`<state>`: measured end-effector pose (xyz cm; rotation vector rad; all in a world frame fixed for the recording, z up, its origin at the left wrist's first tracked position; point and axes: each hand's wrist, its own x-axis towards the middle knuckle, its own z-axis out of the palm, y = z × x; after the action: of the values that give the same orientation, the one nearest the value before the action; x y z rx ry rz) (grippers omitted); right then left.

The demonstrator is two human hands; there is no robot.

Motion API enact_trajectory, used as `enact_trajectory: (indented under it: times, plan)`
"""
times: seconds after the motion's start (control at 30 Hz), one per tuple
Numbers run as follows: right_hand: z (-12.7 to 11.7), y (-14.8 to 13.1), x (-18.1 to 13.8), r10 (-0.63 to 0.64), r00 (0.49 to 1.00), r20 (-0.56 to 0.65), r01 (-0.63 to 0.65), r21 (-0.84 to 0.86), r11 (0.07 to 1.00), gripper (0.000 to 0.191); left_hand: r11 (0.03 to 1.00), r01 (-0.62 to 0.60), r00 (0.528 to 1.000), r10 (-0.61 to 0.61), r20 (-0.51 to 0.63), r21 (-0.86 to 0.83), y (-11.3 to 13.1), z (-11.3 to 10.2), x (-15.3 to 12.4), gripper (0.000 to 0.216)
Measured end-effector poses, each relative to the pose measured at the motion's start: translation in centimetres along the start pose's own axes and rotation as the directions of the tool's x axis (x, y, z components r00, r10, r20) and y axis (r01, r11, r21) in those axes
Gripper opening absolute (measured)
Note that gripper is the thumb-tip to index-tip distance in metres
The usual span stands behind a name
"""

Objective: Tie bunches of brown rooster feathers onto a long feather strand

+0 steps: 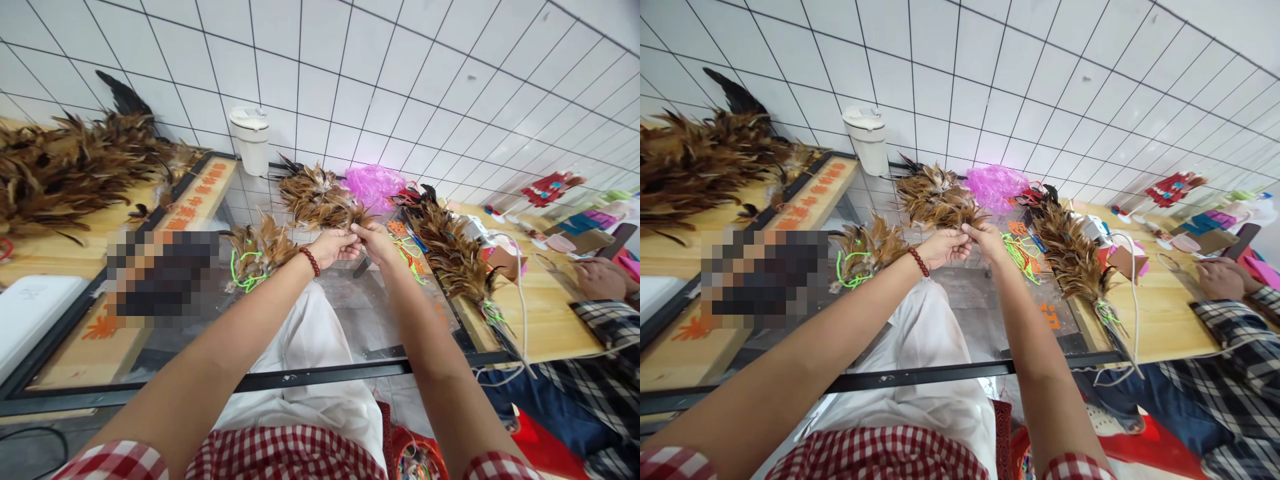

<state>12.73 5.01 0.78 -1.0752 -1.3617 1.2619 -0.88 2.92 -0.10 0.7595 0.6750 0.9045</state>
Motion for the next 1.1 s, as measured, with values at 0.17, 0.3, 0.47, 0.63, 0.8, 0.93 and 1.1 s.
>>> enact_trajectory:
  times: [0.17,0.3,0.47,0.63,0.8,0.93,1.1]
  plan:
    - [-0.6,0.4,0.4,-0.113,0.982,-0.148,0.112,-0.015,0.994,0.032,0.983,-0.157,0.981,0.144,-0.130,-0.096,-0.1,0.1,0.2,0.010]
    - [-1.1,0.5,0.4,-0.251,0.959,-0.129,0.215,-0.242,0.946,0.031,0.935,-0.272,0.951,0.226,-0.209,-0.226,0.1,-0.4,0.5,0.010]
    - [-0.4,0.1,-0.5,-0.516,0.847,0.130,0.466,-0.649,0.601,0.035,0.927,-0.226,0.963,0.167,-0.210,-0.301,0.0,-0.8,1.0,0.012]
    - [0.6,-0.2,-1.3,-0.555,0.823,0.125,0.385,-0.840,0.382,0.028,0.955,-0.150,0.986,0.126,-0.110,-0.256,-0.1,-0.8,0.9,0.011]
    - [-0.4,-0.5,-0.8,-0.587,0.808,0.054,0.325,-0.872,0.366,0.031,0.947,-0.223,0.964,0.180,-0.195,-0.232,0.1,-0.1,0.4,0.012]
    - [-3.0,-0.4,0.0,-0.504,0.861,-0.058,0.198,-0.876,0.439,0.023,0.922,-0.358,0.892,0.291,-0.345,-0.149,0.0,0.3,0.5,0.014]
    - [-4.7,0.1,0.1,-0.167,0.985,0.039,0.088,-0.951,0.296,0.022,0.930,-0.349,0.870,0.277,-0.407,-0.115,0.0,0.2,0.8,0.013]
